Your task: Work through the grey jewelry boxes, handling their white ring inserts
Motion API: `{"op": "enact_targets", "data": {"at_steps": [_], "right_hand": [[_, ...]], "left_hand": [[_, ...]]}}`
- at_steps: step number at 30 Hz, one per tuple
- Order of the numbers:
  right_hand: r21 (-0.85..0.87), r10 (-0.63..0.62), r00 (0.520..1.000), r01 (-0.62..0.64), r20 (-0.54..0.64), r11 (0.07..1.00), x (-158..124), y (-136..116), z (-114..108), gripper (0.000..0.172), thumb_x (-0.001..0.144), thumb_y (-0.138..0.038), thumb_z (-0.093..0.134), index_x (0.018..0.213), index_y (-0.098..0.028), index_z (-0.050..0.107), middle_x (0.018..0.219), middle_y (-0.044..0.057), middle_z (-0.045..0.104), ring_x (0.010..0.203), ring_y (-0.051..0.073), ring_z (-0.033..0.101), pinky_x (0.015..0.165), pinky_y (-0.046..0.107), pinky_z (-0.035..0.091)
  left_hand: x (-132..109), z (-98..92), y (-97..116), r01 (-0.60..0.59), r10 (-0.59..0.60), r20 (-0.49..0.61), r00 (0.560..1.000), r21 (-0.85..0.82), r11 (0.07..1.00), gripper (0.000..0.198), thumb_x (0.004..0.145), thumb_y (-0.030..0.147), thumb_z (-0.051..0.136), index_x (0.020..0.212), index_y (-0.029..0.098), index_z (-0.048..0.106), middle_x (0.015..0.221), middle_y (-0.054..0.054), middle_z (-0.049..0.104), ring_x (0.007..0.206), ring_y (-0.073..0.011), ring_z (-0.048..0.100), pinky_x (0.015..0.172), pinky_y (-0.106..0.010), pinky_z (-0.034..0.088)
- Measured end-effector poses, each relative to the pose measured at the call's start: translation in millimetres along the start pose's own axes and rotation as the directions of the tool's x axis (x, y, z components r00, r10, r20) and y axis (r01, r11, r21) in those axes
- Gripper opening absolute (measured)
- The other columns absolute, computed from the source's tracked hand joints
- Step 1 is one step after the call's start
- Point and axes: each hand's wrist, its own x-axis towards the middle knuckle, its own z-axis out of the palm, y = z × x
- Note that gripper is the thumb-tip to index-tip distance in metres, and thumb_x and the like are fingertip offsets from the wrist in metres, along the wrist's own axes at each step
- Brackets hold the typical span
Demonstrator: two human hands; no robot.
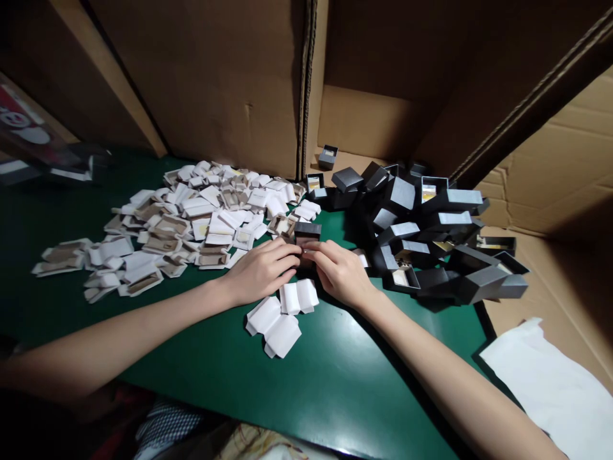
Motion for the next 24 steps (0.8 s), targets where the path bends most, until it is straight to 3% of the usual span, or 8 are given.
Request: {"op": "enact_targets", "data": {"at_steps": [6,11,14,18,24], "right_hand": [[-0.174,0.048,0.998,-0.039,0.044,0.984,1,-4,0,0.034,0.085,-0.002,0.04,0.11,-0.016,0.059,0.122,0.011,0.061,0.101,0.022,0.06,0.073,0.032,0.053],[-0.295,0.082,0.995,-0.06,0.061,0.954,1,-8,1,0.034,0.081,-0.003,0.045,0.108,-0.016,0.061,0.123,0.01,0.061,0.09,0.02,0.062,0.064,0.03,0.05],[-0.336,0.085,0.994,-0.06,0.061,0.94,0,-9,1,0.027,0.081,-0.005,0.048,0.1,-0.016,0.064,0.123,0.009,0.062,0.083,0.02,0.062,0.059,0.03,0.048],[-0.359,0.077,0.996,-0.055,0.048,0.932,0,-8,1,0.032,0.079,-0.003,0.048,0.102,-0.016,0.065,0.123,0.008,0.062,0.074,0.017,0.062,0.058,0.029,0.047],[-0.401,0.063,0.998,-0.048,0.025,0.915,0,-11,1,0.023,0.082,-0.009,0.05,0.093,-0.014,0.068,0.115,0.01,0.065,0.075,0.018,0.06,0.056,0.029,0.044]], "left_hand": [[1,0.5,0,0.003,-0.004,0.024,1.0,0.013,1.0,0.016,0.091,0.017,0.046,0.097,0.013,0.061,0.113,-0.009,0.061,0.098,-0.021,0.054,0.087,-0.035,0.047],[1,0.2,-1,-0.003,0.003,0.015,1.0,-0.006,1.0,0.017,0.09,0.015,0.045,0.096,0.014,0.061,0.111,-0.01,0.062,0.096,-0.0209,0.054,0.085,-0.035,0.047],[1,0.3,-1,-0.001,0.001,0.014,1.0,-0.019,1.0,0.018,0.09,0.015,0.045,0.099,0.014,0.061,0.111,-0.01,0.062,0.097,-0.0211,0.054,0.085,-0.035,0.047],[1,0.1,-1,0.0,0.001,0.026,1.0,-0.01,1.0,0.019,0.091,0.016,0.045,0.1,0.014,0.061,0.112,-0.009,0.061,0.098,-0.021,0.054,0.086,-0.034,0.046],[0,0.9,-1,0.004,-0.005,0.037,0.999,0.026,1.0,0.016,0.091,0.017,0.045,0.096,0.013,0.06,0.114,-0.01,0.06,0.1,-0.0219,0.054,0.088,-0.035,0.046]]}}
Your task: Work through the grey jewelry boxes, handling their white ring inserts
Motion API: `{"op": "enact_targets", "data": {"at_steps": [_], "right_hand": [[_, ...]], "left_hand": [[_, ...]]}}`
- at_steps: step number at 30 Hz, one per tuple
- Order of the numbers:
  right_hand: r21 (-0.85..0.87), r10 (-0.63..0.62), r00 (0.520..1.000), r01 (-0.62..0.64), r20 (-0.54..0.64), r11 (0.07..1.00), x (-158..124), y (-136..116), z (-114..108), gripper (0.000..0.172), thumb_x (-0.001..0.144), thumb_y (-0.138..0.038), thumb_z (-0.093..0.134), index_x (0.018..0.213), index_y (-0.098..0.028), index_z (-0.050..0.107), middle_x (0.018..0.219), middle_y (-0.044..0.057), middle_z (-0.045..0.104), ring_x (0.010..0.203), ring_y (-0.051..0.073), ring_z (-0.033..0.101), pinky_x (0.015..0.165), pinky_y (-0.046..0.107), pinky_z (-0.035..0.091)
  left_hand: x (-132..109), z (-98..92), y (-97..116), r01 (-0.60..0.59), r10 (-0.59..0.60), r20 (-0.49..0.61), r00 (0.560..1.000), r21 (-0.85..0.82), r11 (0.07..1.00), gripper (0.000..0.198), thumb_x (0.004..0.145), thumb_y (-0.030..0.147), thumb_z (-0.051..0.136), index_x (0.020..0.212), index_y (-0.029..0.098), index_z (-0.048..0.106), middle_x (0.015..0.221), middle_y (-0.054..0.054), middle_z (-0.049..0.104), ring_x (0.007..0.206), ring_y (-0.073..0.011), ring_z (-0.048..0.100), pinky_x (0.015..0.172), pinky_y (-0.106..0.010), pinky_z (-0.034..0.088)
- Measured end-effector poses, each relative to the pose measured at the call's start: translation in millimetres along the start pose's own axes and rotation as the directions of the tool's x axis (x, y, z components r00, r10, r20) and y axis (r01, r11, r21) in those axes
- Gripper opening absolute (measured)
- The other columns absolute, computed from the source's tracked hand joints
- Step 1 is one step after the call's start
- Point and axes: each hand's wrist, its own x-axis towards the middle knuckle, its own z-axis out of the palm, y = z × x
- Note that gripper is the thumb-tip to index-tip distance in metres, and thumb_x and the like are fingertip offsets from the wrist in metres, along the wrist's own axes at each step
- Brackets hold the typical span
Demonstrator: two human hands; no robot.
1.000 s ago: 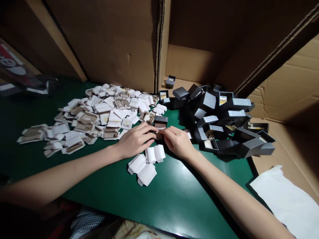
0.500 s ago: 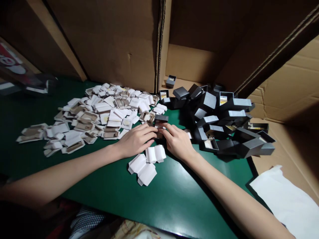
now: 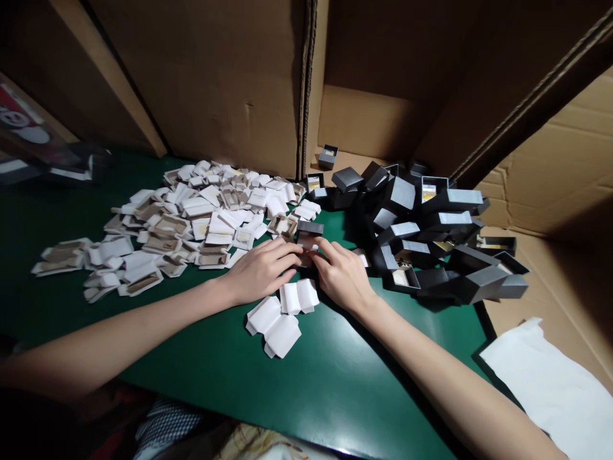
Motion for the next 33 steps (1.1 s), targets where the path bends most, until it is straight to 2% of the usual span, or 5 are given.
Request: {"op": "enact_targets", "data": {"at_steps": [3,6,16,30,33], "right_hand": [[-0.069,0.004,1.0,-0.005,-0.006,0.998,0.3,-3.0,-1.8,0.021,0.083,-0.01,0.05,0.09,-0.014,0.069,0.111,0.011,0.067,0.071,0.018,0.06,0.053,0.029,0.042],[-0.086,0.014,1.0,-0.013,0.009,0.996,-0.3,-4.6,-2.4,0.022,0.08,-0.008,0.052,0.093,-0.013,0.069,0.116,0.008,0.066,0.067,0.016,0.059,0.051,0.03,0.041],[-0.071,0.026,0.994,-0.019,0.107,0.997,-1.0,-2.2,-2.6,0.027,0.085,-0.01,0.052,0.106,-0.016,0.067,0.129,0.003,0.06,0.077,0.017,0.064,0.057,0.03,0.046],[0.015,0.013,0.998,-0.014,0.057,1.0,0.4,0.2,1.0,0.029,0.083,-0.008,0.05,0.105,-0.014,0.067,0.129,0.007,0.06,0.08,0.019,0.066,0.063,0.03,0.053],[0.019,0.008,0.999,-0.009,0.041,1.0,0.6,0.0,0.9,0.027,0.083,-0.008,0.05,0.103,-0.014,0.067,0.128,0.008,0.06,0.078,0.019,0.066,0.063,0.03,0.053]], "left_hand": [[0.0,0.1,0.4,0.005,-0.005,0.012,1.0,0.006,1.0,0.016,0.091,0.018,0.044,0.096,0.013,0.059,0.115,-0.01,0.059,0.102,-0.0224,0.053,0.089,-0.036,0.045],[0.8,-0.7,0.9,0.009,-0.009,0.021,1.0,0.003,1.0,0.017,0.091,0.017,0.044,0.099,0.013,0.058,0.115,-0.01,0.058,0.102,-0.0221,0.053,0.09,-0.036,0.045],[1.8,-3.6,1.5,0.02,-0.02,0.05,0.999,-0.008,1.0,0.018,0.092,0.017,0.043,0.101,0.011,0.057,0.113,-0.011,0.058,0.102,-0.0222,0.052,0.088,-0.034,0.045],[-0.2,-2.7,1.9,0.042,-0.04,0.041,0.998,-0.059,0.997,0.019,0.092,0.019,0.043,0.104,0.011,0.057,0.116,-0.011,0.058,0.107,-0.0233,0.052,0.092,-0.038,0.044],[0.6,-6.3,1.4,0.028,-0.03,-0.021,0.999,-0.11,0.993,0.021,0.091,0.017,0.043,0.108,0.012,0.055,0.115,-0.011,0.059,0.106,-0.0229,0.054,0.09,-0.038,0.046]]}}
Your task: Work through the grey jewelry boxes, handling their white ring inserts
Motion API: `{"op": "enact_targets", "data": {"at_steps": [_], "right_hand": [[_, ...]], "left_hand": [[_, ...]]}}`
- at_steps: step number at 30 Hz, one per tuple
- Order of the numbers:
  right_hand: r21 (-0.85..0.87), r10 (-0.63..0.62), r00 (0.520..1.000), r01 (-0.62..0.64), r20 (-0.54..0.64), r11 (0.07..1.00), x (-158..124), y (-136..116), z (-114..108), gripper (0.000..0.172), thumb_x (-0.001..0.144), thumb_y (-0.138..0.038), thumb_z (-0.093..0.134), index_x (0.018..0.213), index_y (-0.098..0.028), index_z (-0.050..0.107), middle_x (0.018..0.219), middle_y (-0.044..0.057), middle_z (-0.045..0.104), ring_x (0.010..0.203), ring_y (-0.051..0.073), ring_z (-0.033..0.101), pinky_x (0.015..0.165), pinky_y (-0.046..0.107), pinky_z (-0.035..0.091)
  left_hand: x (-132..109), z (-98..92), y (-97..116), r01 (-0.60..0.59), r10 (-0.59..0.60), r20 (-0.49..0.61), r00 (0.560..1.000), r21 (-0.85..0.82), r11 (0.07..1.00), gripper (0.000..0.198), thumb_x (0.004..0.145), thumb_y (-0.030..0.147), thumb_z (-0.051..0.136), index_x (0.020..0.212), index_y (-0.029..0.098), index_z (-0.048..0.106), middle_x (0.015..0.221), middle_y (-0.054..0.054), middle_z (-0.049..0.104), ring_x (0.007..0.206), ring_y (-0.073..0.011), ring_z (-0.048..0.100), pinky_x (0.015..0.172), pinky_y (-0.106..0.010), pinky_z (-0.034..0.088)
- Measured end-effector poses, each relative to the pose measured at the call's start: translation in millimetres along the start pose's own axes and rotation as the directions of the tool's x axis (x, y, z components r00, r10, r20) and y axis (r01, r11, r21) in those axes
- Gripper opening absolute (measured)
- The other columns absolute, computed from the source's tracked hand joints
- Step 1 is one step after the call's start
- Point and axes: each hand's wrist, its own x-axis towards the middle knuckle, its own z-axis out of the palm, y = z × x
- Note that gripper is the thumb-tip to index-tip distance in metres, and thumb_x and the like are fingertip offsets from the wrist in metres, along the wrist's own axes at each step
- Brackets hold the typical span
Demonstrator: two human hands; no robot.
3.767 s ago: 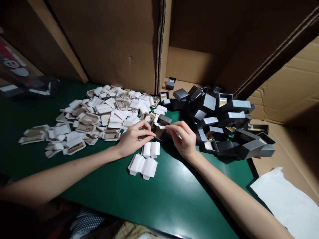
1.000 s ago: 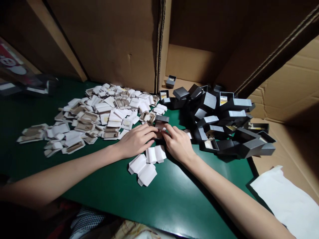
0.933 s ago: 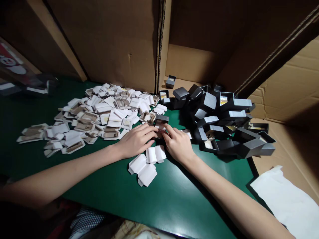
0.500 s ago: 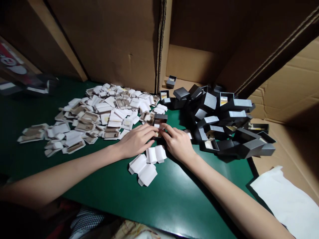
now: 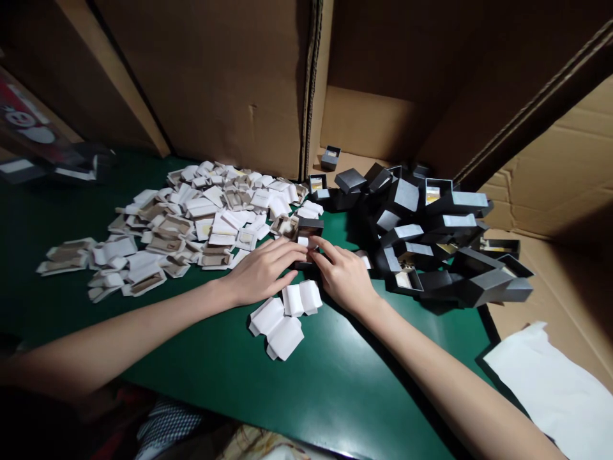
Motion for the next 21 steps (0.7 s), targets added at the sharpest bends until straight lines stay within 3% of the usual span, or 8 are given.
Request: {"op": "enact_targets", "data": {"at_steps": [5,7,11,16,21], "right_hand": [[0.014,0.017,1.0,-0.017,0.02,1.0,-1,0,0,0.026,0.086,-0.01,0.049,0.105,-0.015,0.066,0.131,0.007,0.058,0.08,0.019,0.066,0.064,0.031,0.054],[0.02,0.023,0.999,-0.023,0.031,1.0,-1,0,0,0.027,0.086,-0.01,0.049,0.106,-0.015,0.066,0.132,0.007,0.057,0.082,0.02,0.066,0.065,0.031,0.054],[0.034,0.03,0.998,-0.032,0.055,0.999,-1,1,0,0.028,0.086,-0.01,0.048,0.108,-0.015,0.065,0.133,0.007,0.056,0.085,0.02,0.066,0.068,0.031,0.054],[0.034,0.032,0.997,-0.034,0.071,0.999,-1,1,1,0.03,0.085,-0.009,0.047,0.109,-0.016,0.064,0.135,0.007,0.054,0.087,0.02,0.066,0.068,0.031,0.054],[0.033,0.034,0.996,-0.037,0.081,0.999,-1,1,1,0.031,0.084,-0.008,0.047,0.109,-0.015,0.063,0.136,0.007,0.053,0.087,0.021,0.066,0.069,0.031,0.055]], "left_hand": [[1,-8.5,-13,0.097,-0.105,-0.218,0.97,-0.045,0.994,0.028,0.089,0.009,0.041,0.113,0.013,0.054,0.116,-0.011,0.061,0.112,-0.0214,0.053,0.095,-0.039,0.045],[1,-8.9,-21,0.16,-0.16,-0.197,0.967,-0.012,0.987,0.036,0.088,0.009,0.042,0.123,0.014,0.05,0.129,-0.011,0.054,0.122,-0.023,0.047,0.103,-0.043,0.041],[-1,-5.5,-30,0.231,-0.227,-0.049,0.973,0.077,0.97,0.044,0.091,0.019,0.042,0.135,0.012,0.04,0.143,-0.014,0.041,0.133,-0.0265,0.034,0.109,-0.047,0.033],[0,-5.9,-28,0.293,-0.292,-0.023,0.956,0.108,0.95,0.042,0.092,0.027,0.044,0.13,0.011,0.045,0.122,-0.014,0.051,0.118,-0.028,0.043,0.1,-0.044,0.04],[0,-6.0,-28,0.379,-0.377,-0.037,0.926,0.116,0.918,0.052,0.088,0.033,0.053,0.135,0.012,0.044,0.112,-0.014,0.048,0.11,-0.0297,0.043,0.094,-0.044,0.041]]}}
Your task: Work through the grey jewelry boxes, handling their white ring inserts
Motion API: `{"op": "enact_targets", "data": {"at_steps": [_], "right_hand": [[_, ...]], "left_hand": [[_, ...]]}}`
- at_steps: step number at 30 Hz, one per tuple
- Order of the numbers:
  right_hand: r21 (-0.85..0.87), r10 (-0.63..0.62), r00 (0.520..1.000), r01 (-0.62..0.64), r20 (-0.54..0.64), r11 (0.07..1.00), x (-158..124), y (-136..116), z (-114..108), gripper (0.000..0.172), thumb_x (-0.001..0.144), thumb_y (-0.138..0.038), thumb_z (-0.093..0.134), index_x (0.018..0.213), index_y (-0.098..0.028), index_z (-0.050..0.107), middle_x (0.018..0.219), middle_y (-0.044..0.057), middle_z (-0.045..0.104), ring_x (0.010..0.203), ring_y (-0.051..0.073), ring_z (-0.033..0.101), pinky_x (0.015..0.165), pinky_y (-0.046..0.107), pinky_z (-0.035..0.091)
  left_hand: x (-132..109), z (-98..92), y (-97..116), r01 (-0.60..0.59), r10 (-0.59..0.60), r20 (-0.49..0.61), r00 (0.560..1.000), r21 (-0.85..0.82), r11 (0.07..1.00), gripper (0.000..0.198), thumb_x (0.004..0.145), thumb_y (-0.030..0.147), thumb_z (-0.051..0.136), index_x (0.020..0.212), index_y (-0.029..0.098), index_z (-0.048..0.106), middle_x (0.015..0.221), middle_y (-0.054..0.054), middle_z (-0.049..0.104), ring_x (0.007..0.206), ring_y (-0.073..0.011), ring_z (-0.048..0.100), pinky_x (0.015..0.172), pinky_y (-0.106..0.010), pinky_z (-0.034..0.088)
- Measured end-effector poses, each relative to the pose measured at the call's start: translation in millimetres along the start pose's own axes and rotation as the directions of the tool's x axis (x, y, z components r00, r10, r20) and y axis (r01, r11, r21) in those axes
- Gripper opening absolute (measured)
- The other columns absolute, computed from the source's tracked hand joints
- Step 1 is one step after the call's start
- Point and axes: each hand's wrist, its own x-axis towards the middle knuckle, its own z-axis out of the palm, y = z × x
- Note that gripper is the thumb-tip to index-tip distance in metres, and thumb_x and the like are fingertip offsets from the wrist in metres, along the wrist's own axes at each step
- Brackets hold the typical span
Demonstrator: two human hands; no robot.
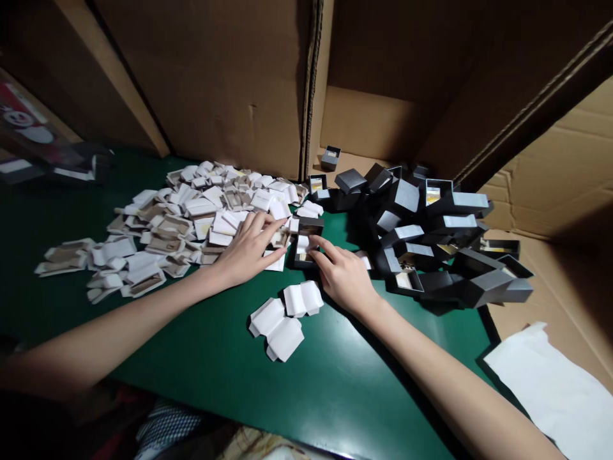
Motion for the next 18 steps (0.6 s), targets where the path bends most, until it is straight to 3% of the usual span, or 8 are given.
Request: {"op": "enact_targets", "data": {"at_steps": [6,10,13,15,18], "right_hand": [[0.019,-0.002,1.0,0.002,0.006,1.0,0,0,0,0.032,0.083,-0.008,0.047,0.11,-0.015,0.062,0.136,0.008,0.053,0.089,0.021,0.066,0.071,0.032,0.055],[0.057,0.005,1.0,-0.005,0.002,0.998,0,0,-1,0.034,0.082,-0.006,0.045,0.11,-0.015,0.062,0.135,0.009,0.054,0.093,0.022,0.065,0.071,0.033,0.055],[0.106,-0.001,1.0,0.003,-0.015,0.994,0,1,-1,0.035,0.082,-0.006,0.044,0.11,-0.016,0.062,0.133,0.011,0.054,0.099,0.023,0.062,0.074,0.034,0.054],[0.133,-0.014,0.999,0.019,-0.037,0.991,0,1,-1,0.034,0.083,-0.007,0.044,0.111,-0.017,0.062,0.132,0.011,0.054,0.101,0.024,0.06,0.076,0.035,0.052],[0.147,-0.02,0.993,0.037,-0.117,0.988,-2,-1,-3,0.034,0.084,-0.008,0.045,0.111,-0.019,0.061,0.133,0.012,0.052,0.101,0.024,0.057,0.079,0.039,0.049]], "left_hand": [[-1,1.3,-1,0.071,-0.08,-0.069,0.994,-0.119,0.99,0.037,0.082,0.037,0.062,0.114,0.019,0.062,0.105,-0.009,0.049,0.104,-0.0274,0.043,0.091,-0.044,0.04],[1,-2.3,1,0.036,-0.117,-0.193,0.974,-0.377,0.925,0.032,0.081,0.04,0.065,0.106,0.02,0.063,0.11,-0.007,0.051,0.108,-0.0239,0.048,0.095,-0.04,0.04],[2,-3.1,5,0.017,-0.172,-0.152,0.973,-0.7,0.714,0.04,0.084,0.047,0.06,0.111,0.018,0.059,0.109,-0.008,0.057,0.101,-0.0203,0.055,0.087,-0.032,0.046],[2,-2.4,8,0.069,-0.205,-0.04,0.978,-0.863,0.5,0.048,0.084,0.052,0.059,0.115,0.015,0.056,0.109,-0.01,0.061,0.099,-0.0205,0.059,0.082,-0.03,0.047],[1,-1.7,14,0.182,-0.196,0.139,0.971,-0.957,0.225,0.059,0.08,0.057,0.062,0.118,0.013,0.054,0.106,-0.012,0.066,0.099,-0.0232,0.061,0.079,-0.03,0.049]]}}
